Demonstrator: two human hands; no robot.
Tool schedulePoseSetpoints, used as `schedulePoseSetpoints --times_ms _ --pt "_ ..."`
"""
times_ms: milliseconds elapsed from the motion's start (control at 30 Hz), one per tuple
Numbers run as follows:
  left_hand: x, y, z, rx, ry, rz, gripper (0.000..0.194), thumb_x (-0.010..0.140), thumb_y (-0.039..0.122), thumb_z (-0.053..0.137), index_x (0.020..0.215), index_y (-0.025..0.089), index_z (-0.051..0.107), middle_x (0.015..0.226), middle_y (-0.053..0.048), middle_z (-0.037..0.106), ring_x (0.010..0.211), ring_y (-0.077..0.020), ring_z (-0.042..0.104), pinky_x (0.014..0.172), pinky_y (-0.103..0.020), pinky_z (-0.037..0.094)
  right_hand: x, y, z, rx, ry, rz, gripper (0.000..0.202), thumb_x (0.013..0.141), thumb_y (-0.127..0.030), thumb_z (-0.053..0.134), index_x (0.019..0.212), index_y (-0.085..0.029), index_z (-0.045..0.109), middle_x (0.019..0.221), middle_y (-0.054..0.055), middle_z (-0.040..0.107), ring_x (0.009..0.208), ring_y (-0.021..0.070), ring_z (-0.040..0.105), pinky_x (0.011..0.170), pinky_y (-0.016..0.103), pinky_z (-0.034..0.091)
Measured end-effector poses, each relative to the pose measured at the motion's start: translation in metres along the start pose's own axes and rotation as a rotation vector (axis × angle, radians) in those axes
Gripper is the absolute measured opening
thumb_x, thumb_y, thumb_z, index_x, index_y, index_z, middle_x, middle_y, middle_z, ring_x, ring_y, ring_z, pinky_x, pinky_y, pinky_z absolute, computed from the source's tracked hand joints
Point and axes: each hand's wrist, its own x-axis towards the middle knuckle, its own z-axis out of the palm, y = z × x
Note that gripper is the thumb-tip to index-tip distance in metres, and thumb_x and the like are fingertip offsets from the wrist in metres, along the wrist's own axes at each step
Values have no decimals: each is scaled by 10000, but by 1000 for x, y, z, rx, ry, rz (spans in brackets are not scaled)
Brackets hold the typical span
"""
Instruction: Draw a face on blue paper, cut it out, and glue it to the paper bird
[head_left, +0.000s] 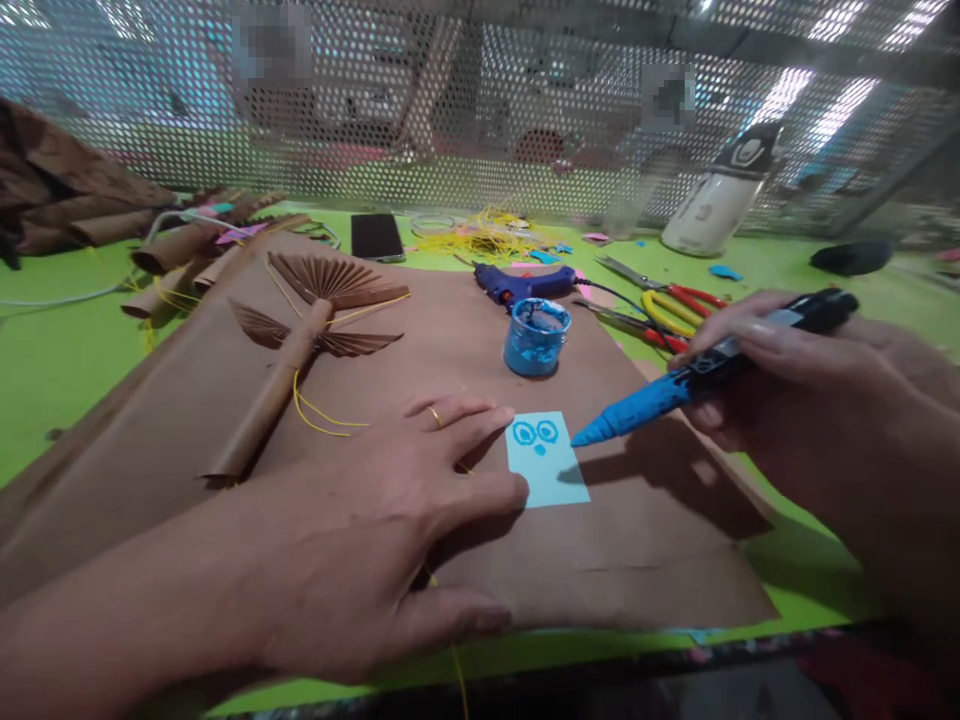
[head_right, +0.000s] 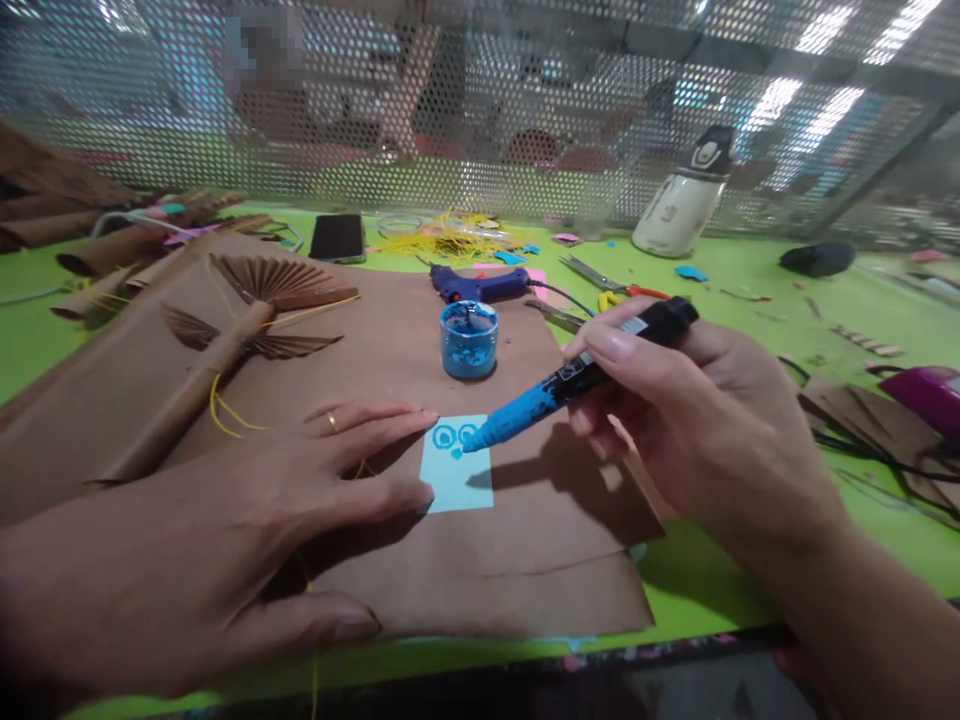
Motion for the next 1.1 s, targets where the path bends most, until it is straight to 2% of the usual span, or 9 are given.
schedulePoseSetpoints --times_ms 167,333,633,867,1100 --pt "1 -3 -1 -44 37 17 315 835 481 687 1073 275 700 1298 -89 609 1247 -370 535 1044 -531 438 1 5 6 8 -8 -15 123 765 -286 698 679 -198 707 482 32 595 390 121 548 337 178 409" --pt "1 -3 -3 -19 37 26 376 828 462 704 1153 273 698 1332 -99 601 1272 -368 526 1036 -515 450 1 7 5 1 -1 -32 114 769 -275 700 689 -194 697 494 27 592 420 123 561 345 169 404" --pt "0 -4 -6 -45 32 2 450 788 444 738 1217 318 689 1337 -75 615 1268 -367 543 1055 -515 446 -3 19 2 -109 -110 -12 266 787 -473 742 756 -216 679 527 0 600 415 121 524 352 208 402" --pt "-1 -10 -2 -46 51 75 395 836 418 683 1200 267 684 1359 -109 583 1233 -344 556 1045 -496 449 -3 23 3 -120 -139 -45 263 843 -476 701 809 -221 645 537 -11 624 418 124 535 362 211 410" --pt "-2 -12 5 -70 98 68 394 851 425 660 1212 268 671 1406 -120 531 1264 -336 516 1054 -498 420 -4 22 5 -65 -202 -77 228 857 -436 695 851 -218 632 560 -13 638 463 132 571 368 196 425"
